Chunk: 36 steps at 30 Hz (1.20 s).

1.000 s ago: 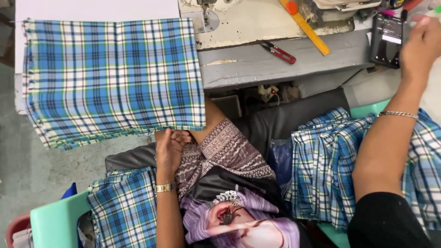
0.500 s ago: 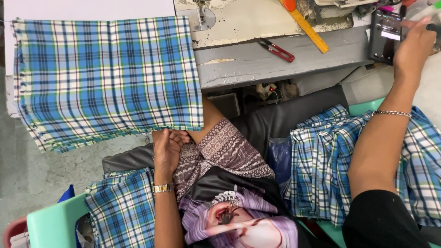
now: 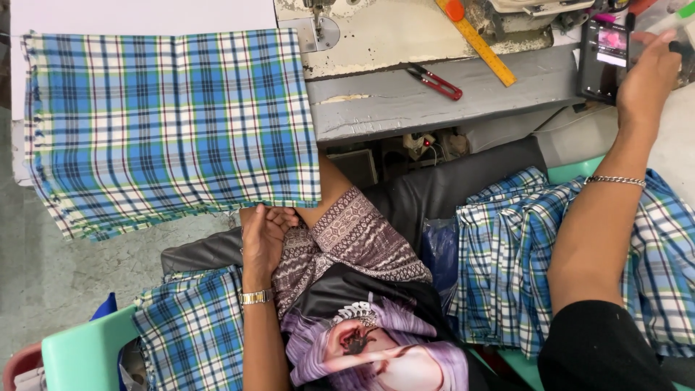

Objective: The person is folding plaid fabric garments on a work table in a sewing factory.

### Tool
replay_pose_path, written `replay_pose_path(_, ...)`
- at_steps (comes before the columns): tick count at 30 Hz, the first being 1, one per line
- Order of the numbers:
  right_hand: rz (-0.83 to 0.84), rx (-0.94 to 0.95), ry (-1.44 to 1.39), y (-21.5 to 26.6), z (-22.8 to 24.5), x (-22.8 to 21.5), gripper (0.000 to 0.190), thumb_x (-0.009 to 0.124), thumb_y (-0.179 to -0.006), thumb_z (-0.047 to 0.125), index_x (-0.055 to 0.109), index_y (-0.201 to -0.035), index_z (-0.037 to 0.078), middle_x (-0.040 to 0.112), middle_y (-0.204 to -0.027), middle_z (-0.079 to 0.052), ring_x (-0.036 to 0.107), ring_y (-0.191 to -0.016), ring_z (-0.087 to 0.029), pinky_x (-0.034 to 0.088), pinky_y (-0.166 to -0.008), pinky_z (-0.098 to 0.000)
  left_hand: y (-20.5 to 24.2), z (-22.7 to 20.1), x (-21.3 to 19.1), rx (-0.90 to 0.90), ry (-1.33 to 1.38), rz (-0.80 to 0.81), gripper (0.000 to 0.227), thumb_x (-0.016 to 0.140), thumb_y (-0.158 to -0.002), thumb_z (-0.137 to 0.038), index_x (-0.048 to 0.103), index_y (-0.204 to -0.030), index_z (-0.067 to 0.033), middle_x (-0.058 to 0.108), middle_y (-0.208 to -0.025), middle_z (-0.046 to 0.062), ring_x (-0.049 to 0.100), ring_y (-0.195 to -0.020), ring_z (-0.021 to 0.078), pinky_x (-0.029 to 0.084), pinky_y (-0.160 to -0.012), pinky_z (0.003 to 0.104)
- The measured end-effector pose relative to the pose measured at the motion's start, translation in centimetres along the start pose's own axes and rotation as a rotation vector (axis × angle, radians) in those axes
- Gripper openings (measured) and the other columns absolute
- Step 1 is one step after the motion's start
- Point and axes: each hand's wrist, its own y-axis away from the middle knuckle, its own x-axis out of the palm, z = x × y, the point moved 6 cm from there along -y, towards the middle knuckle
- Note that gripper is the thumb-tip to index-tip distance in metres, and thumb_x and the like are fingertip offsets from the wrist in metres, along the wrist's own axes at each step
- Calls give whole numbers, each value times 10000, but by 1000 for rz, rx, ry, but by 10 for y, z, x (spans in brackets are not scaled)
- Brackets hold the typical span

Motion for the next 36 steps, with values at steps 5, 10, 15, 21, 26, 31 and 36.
replay_pose_path(5,0,-48,-11,-4,-14,3,898,149,-1142,663,785,-1271,43,616,-934,-79,630,-888,-241,493,-727,-371,1,0,0,6,-9,5,329,569,-1060,-345,659,-922,-60,714,-999,213,690,-880,316,568,-848,426)
replay_pose_path(10,-21,-62,32,-5,-18,4,863,141,-1144,607,796,-1233,52,575,-985,-122,595,-917,-286,483,-788,-411,2,-1,1,25,2,12,294,583,-1055,-330,654,-895,-94,721,-989,203,694,-876,314,569,-844,430)
replay_pose_path(15,-196,-205,-13,6,3,-9,757,251,-1182,545,787,-1151,10,598,-1007,-141,590,-914,-283,476,-767,-412,5,-5,10,46,-111,18,319,629,-1024,-318,714,-941,-22,737,-972,176,701,-855,276,577,-842,390)
replay_pose_path(21,-145,-269,-424,100,137,-5,223,494,-1214,150,640,-1233,-17,612,-1015,-142,593,-891,-235,528,-740,-331,11,-11,27,62,-348,-10,256,655,-993,-261,626,-1052,-14,701,-973,123,699,-874,235,605,-873,344)
replay_pose_path(26,310,6,-678,191,232,75,84,670,-1039,58,712,-1105,27,707,-886,-112,712,-789,-179,554,-775,-277,7,-6,6,166,-237,-151,284,592,-1080,-211,578,-877,-13,725,-854,243,748,-712,314,598,-699,388)
replay_pose_path(31,844,-133,-725,266,310,143,258,665,-968,118,716,-1192,0,760,-979,-186,747,-900,-277,581,-814,-406,28,-48,49,171,-369,-215,319,692,-1019,-189,659,-773,11,738,-742,197,738,-644,229,585,-680,323)
replay_pose_path(36,900,-233,-673,302,343,173,215,766,-914,138,727,-1087,16,729,-841,-163,736,-777,-286,593,-693,-361,40,-71,62,237,-496,-208,336,694,-1016,-181,737,-780,54,698,-607,171,660,-548,176,543,-637,297)
